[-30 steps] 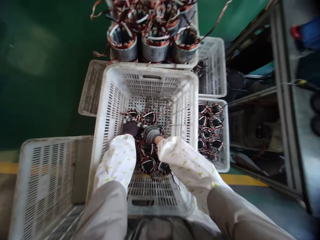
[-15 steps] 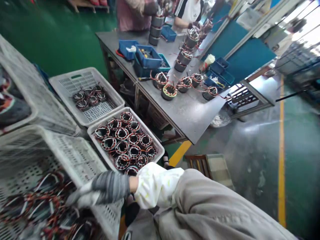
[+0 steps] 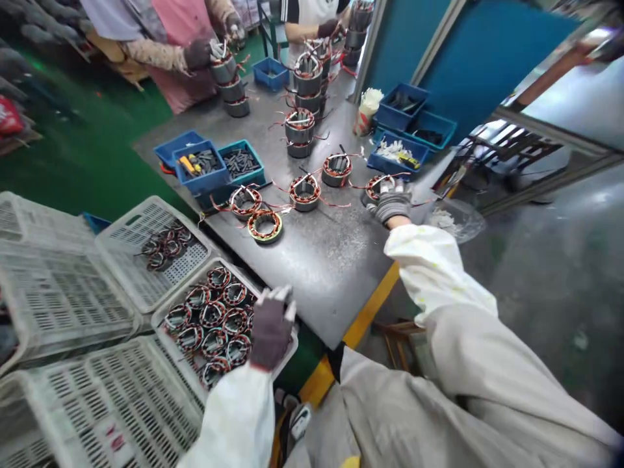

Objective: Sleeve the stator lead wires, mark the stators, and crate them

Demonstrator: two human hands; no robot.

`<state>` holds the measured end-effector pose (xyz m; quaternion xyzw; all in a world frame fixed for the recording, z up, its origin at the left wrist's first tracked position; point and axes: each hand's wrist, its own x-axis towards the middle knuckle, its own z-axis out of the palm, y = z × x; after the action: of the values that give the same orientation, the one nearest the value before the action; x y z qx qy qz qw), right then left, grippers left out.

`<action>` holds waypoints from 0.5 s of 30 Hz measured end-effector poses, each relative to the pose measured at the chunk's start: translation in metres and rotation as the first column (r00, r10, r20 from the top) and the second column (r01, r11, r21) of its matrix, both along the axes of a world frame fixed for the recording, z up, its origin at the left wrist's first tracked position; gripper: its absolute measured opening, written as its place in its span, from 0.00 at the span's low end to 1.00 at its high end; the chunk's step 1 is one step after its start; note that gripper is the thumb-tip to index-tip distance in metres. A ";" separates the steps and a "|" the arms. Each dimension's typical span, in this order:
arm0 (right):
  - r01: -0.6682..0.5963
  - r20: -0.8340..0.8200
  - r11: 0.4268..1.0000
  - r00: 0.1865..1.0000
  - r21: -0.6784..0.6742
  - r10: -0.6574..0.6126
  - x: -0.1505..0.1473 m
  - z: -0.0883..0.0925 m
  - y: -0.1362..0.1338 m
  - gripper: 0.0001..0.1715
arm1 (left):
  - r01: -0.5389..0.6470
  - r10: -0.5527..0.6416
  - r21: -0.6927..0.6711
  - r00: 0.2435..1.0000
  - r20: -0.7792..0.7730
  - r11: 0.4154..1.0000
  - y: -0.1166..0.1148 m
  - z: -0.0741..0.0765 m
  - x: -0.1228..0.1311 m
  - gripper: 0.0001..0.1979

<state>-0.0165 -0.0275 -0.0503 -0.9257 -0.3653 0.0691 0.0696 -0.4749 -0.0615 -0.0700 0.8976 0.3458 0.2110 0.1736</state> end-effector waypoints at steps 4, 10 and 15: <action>-0.105 -0.073 0.994 0.992 0.041 0.108 0.033 -0.028 0.012 0.25 | -0.005 -0.002 -0.022 0.957 -0.290 1.000 0.098 0.026 0.117 0.25; -0.243 -0.053 0.969 0.968 0.042 0.245 -0.006 -0.058 -0.029 0.32 | 0.058 -0.040 0.016 0.842 -0.538 0.998 0.204 0.043 0.250 0.40; -0.372 -0.068 0.928 0.926 -0.014 0.371 -0.052 -0.074 -0.072 0.38 | 0.019 -0.077 -0.095 0.750 -0.657 0.995 0.210 0.023 0.286 0.31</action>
<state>-0.0689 -0.0993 -0.1238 -0.8380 -0.5305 0.1154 0.0545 -0.1886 0.1481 -0.0475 0.9149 0.3702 -0.1381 0.0826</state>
